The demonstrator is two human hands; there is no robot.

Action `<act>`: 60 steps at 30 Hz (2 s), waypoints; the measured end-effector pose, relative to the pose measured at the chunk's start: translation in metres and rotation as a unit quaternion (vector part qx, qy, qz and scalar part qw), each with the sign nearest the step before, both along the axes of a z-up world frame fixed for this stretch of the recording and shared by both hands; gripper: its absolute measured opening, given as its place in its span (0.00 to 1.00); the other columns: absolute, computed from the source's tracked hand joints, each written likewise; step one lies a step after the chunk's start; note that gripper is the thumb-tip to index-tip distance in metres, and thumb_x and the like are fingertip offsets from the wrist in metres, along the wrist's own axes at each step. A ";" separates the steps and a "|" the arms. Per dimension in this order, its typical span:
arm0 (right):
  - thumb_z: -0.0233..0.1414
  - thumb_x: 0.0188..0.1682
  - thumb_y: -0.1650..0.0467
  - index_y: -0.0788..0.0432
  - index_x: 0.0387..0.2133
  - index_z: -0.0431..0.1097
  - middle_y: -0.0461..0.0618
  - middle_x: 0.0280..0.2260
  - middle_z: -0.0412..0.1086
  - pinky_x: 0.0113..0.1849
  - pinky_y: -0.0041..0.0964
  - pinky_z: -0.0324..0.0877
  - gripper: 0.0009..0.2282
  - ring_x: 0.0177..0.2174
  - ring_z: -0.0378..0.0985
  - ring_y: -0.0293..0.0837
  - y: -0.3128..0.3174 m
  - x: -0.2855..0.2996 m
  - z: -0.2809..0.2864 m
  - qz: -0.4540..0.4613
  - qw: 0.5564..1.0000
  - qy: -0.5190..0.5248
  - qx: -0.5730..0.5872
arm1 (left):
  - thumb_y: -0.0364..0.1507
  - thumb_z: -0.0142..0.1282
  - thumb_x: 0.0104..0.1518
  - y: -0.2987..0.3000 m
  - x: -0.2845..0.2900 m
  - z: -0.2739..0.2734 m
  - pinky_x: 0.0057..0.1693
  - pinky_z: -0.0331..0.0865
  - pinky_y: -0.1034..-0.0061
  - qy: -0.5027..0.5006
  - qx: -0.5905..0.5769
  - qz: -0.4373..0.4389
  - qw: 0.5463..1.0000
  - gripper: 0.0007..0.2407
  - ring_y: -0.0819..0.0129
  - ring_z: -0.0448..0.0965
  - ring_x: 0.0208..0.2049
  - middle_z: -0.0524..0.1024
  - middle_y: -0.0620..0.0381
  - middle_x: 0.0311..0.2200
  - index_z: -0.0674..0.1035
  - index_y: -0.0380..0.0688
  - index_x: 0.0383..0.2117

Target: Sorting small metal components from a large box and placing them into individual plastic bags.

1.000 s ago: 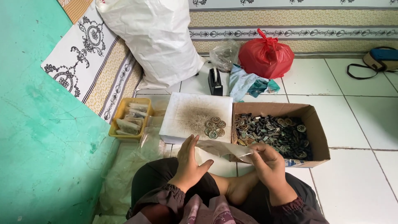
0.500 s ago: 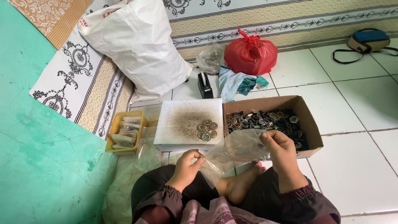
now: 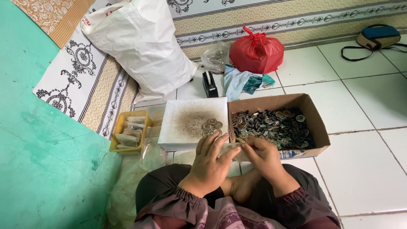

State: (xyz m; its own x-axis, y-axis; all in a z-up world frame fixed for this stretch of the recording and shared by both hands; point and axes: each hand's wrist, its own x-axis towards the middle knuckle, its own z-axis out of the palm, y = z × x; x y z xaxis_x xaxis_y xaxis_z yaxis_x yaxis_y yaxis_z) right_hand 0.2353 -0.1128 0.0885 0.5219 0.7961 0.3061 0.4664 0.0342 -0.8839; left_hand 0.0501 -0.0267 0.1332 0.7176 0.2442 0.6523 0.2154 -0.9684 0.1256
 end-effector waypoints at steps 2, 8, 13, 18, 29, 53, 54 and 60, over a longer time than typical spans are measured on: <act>0.59 0.43 0.74 0.62 0.26 0.77 0.47 0.20 0.74 0.21 0.30 0.65 0.02 0.18 0.69 0.37 -0.002 -0.010 0.010 0.009 0.998 -0.058 0.020 | 0.26 0.59 0.55 -0.003 0.000 0.001 0.68 0.50 0.46 0.021 0.008 0.012 1.000 0.15 0.46 0.58 0.64 0.63 0.47 0.59 0.76 0.52 0.50; 0.60 0.42 0.71 0.61 0.24 0.76 0.48 0.22 0.75 0.24 0.37 0.69 0.04 0.20 0.74 0.45 -0.001 -0.020 0.002 0.032 0.989 -0.143 -0.007 | 0.28 0.58 0.54 0.003 -0.020 -0.033 0.61 0.58 0.58 0.054 -0.041 0.048 0.996 0.03 0.55 0.67 0.54 0.74 0.56 0.46 0.81 0.46 0.31; 0.63 0.41 0.70 0.58 0.37 0.74 0.47 0.32 0.72 0.34 0.37 0.71 0.11 0.31 0.74 0.46 -0.001 -0.038 0.018 0.047 0.954 -0.285 0.074 | 0.27 0.59 0.51 0.004 -0.039 -0.046 0.47 0.67 0.68 0.063 -0.105 0.060 0.991 0.05 0.61 0.74 0.37 0.78 0.61 0.35 0.83 0.45 0.32; 0.56 0.44 0.71 0.62 0.39 0.74 0.51 0.40 0.75 0.37 0.41 0.70 0.11 0.32 0.78 0.50 -0.016 -0.059 0.051 0.228 0.894 -0.377 0.078 | 0.24 0.57 0.51 0.002 -0.044 -0.031 0.41 0.71 0.69 0.009 -0.176 0.009 0.984 0.04 0.57 0.78 0.30 0.81 0.53 0.31 0.83 0.39 0.27; 0.52 0.41 0.72 0.57 0.31 0.69 0.51 0.29 0.71 0.26 0.44 0.72 0.06 0.22 0.76 0.50 -0.008 -0.074 -0.017 0.243 0.847 -0.462 -0.104 | 0.27 0.64 0.50 0.014 -0.056 -0.077 0.38 0.71 0.71 -0.004 -0.169 0.074 0.983 0.05 0.60 0.77 0.27 0.78 0.57 0.27 0.81 0.42 0.22; 0.58 0.48 0.63 0.46 0.47 0.75 0.47 0.45 0.67 0.49 0.47 0.69 0.14 0.50 0.69 0.51 0.162 -0.026 -0.135 0.035 0.936 -0.280 -0.209 | 0.19 0.53 0.50 0.076 -0.085 -0.200 0.46 0.80 0.66 -0.033 -0.325 0.124 0.937 0.16 0.53 0.83 0.43 0.79 0.57 0.43 0.83 0.48 0.44; 0.55 0.50 0.58 0.42 0.54 0.71 0.46 0.53 0.63 0.54 0.51 0.65 0.18 0.57 0.62 0.52 0.169 -0.029 -0.139 0.021 0.909 -0.320 -0.266 | 0.20 0.53 0.50 0.073 -0.086 -0.201 0.46 0.80 0.67 -0.030 -0.330 0.116 0.936 0.15 0.53 0.83 0.43 0.79 0.56 0.43 0.83 0.47 0.44; 0.57 0.48 0.58 0.48 0.53 0.72 0.51 0.62 0.58 0.60 0.60 0.54 0.20 0.64 0.52 0.58 0.179 -0.049 -0.129 -0.015 0.886 -0.326 -0.329 | 0.19 0.53 0.51 0.072 -0.093 -0.192 0.46 0.81 0.68 -0.030 -0.328 0.100 0.939 0.15 0.55 0.84 0.43 0.80 0.56 0.42 0.84 0.47 0.45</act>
